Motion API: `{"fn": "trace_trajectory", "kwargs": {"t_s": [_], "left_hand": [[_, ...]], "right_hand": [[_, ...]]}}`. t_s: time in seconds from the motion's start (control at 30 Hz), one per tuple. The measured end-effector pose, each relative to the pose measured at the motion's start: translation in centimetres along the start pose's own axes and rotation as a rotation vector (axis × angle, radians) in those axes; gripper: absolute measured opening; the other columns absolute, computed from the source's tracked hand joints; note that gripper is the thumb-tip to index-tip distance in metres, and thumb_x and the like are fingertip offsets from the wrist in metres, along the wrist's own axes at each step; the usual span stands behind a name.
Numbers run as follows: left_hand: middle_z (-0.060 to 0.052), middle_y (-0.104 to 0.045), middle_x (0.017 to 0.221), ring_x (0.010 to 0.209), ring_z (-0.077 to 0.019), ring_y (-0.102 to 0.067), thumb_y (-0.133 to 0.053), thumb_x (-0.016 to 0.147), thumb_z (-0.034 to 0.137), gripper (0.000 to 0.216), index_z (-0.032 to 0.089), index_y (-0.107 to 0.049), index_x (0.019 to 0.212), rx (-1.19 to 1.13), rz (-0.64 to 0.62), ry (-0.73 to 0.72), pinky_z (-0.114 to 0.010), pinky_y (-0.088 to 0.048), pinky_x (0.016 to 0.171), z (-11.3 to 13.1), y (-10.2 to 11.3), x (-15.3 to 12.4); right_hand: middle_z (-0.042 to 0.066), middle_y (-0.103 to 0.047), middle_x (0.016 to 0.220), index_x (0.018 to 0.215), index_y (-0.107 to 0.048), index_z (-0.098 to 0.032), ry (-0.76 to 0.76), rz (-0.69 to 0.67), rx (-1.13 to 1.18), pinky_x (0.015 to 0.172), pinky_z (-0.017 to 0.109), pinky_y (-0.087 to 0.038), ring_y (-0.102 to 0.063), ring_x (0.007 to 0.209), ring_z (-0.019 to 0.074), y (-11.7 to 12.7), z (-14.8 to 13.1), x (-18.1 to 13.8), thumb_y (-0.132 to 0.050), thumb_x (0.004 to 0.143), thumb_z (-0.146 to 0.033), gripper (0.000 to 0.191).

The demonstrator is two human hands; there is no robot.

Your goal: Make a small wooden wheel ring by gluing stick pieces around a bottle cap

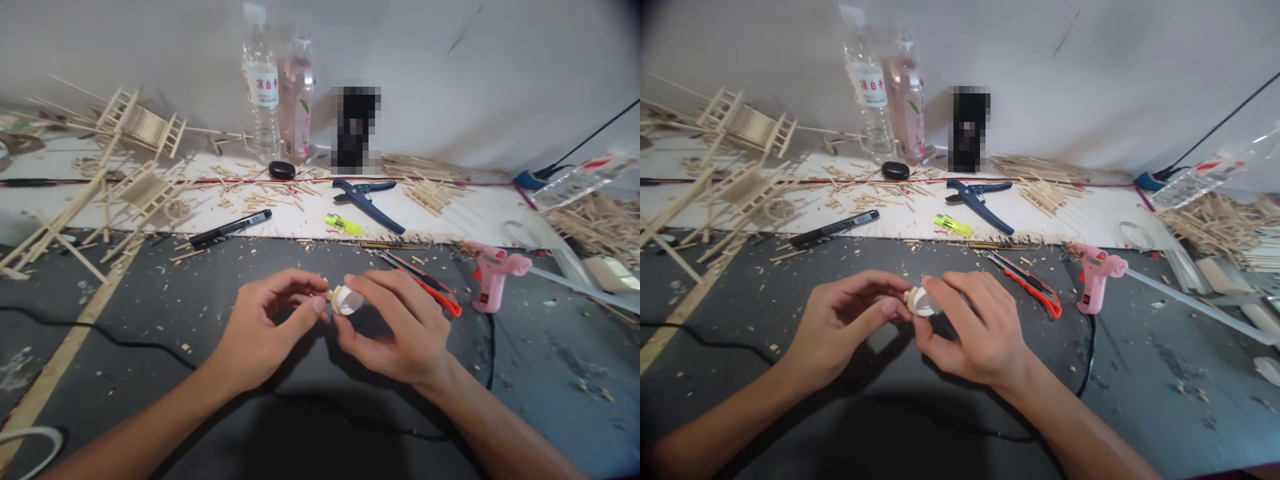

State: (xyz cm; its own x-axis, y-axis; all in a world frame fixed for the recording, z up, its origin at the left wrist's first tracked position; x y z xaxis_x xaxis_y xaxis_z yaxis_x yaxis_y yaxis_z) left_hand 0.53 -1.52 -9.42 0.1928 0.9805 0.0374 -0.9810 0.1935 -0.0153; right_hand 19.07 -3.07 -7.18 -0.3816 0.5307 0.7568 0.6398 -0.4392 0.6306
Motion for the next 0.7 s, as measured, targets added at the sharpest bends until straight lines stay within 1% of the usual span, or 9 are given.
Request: {"fn": "trace_trajectory", "kwargs": {"t_s": [0.1, 0.2, 0.27, 0.37, 0.5, 0.57, 0.63, 0.7], "left_hand": [[0.001, -0.081, 0.086, 0.075, -0.0123, -0.076, -0.078, 0.090, 0.028, 0.007, 0.024, -0.079, 0.096, 0.023, -0.017, 0.000, -0.018, -0.061, 0.072, -0.2, -0.1, -0.1], [0.003, -0.079, 0.081, 0.072, -0.0114, -0.074, -0.078, 0.090, 0.027, 0.004, 0.023, -0.079, 0.091, 0.013, -0.031, 0.023, -0.017, -0.060, 0.070, -0.4, -0.2, -0.1], [0.003, -0.078, 0.079, 0.071, -0.0118, -0.073, -0.077, 0.090, 0.027, 0.005, 0.023, -0.078, 0.089, 0.006, -0.039, 0.044, -0.018, -0.059, 0.069, -0.5, -0.2, -0.1], [0.003, -0.075, 0.075, 0.068, -0.0111, -0.071, -0.076, 0.091, 0.026, 0.006, 0.022, -0.076, 0.087, 0.029, -0.033, 0.032, -0.018, -0.058, 0.068, -0.3, -0.1, -0.1], [0.004, -0.072, 0.069, 0.065, -0.0105, -0.069, -0.073, 0.093, 0.029, 0.011, 0.021, -0.073, 0.085, 0.083, 0.018, 0.001, -0.018, -0.056, 0.066, -0.2, 0.5, 0.3], [0.003, -0.072, 0.070, 0.064, -0.0109, -0.067, -0.073, 0.092, 0.032, 0.013, 0.021, -0.073, 0.086, 0.161, 0.028, 0.019, -0.019, -0.054, 0.063, -0.5, 0.9, 0.7], [0.002, -0.073, 0.071, 0.062, -0.0111, -0.065, -0.075, 0.090, 0.034, 0.014, 0.020, -0.075, 0.087, 0.285, -0.026, 0.051, -0.019, -0.050, 0.060, -1.0, 1.1, 1.2], [0.001, -0.075, 0.074, 0.063, -0.0115, -0.063, -0.074, 0.090, 0.034, 0.014, 0.020, -0.077, 0.093, 0.372, -0.075, 0.064, -0.020, -0.047, 0.059, -1.3, 1.1, 1.4]], "right_hand": [[0.009, -0.077, 0.095, 0.118, -0.068, -0.019, 0.040, 0.034, -0.017, 0.071, 0.038, -0.061, -0.072, 0.078, 0.0232, 0.1, -0.3, 0.1, -0.077, 0.083, -0.019, 0.037], [0.010, -0.077, 0.092, 0.113, -0.070, -0.015, 0.067, 0.047, -0.027, 0.069, 0.036, -0.060, -0.071, 0.077, 0.0221, 0.0, -0.4, 0.1, -0.077, 0.083, -0.017, 0.032], [0.010, -0.077, 0.092, 0.112, -0.070, -0.013, 0.079, 0.044, -0.030, 0.068, 0.036, -0.059, -0.070, 0.076, 0.0217, -0.1, -0.4, 0.2, -0.077, 0.082, -0.017, 0.030], [0.010, -0.077, 0.092, 0.112, -0.071, -0.012, 0.086, 0.031, -0.039, 0.068, 0.036, -0.059, -0.070, 0.077, 0.0218, -0.1, -0.4, 0.1, -0.077, 0.082, -0.017, 0.031], [0.010, -0.077, 0.093, 0.113, -0.071, -0.013, 0.068, 0.032, -0.051, 0.070, 0.036, -0.059, -0.070, 0.077, 0.0219, -0.1, -0.2, 0.1, -0.078, 0.081, -0.017, 0.033], [0.010, -0.077, 0.094, 0.114, -0.070, -0.014, 0.054, 0.032, -0.049, 0.071, 0.037, -0.059, -0.071, 0.077, 0.0220, 0.0, -0.1, 0.1, -0.079, 0.081, -0.016, 0.034], [0.010, -0.078, 0.094, 0.115, -0.070, -0.015, 0.045, 0.030, -0.037, 0.072, 0.037, -0.059, -0.071, 0.078, 0.0223, 0.0, -0.1, 0.1, -0.078, 0.082, -0.016, 0.035], [0.010, -0.078, 0.094, 0.116, -0.069, -0.016, 0.042, 0.024, -0.029, 0.072, 0.038, -0.059, -0.071, 0.078, 0.0225, 0.1, -0.2, 0.1, -0.078, 0.083, -0.018, 0.034]]}}
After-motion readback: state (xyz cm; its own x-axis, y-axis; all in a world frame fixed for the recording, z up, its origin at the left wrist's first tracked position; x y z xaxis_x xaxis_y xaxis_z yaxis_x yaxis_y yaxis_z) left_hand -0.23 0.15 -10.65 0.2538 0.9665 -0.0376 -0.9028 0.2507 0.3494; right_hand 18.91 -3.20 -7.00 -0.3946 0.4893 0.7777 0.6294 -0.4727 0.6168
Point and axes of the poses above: each hand's wrist, its own x-axis towards the middle knuckle, its own y-axis out of the back of the hand, z = x × y, the point moved 4 cm from there along x, towards the middle knuckle
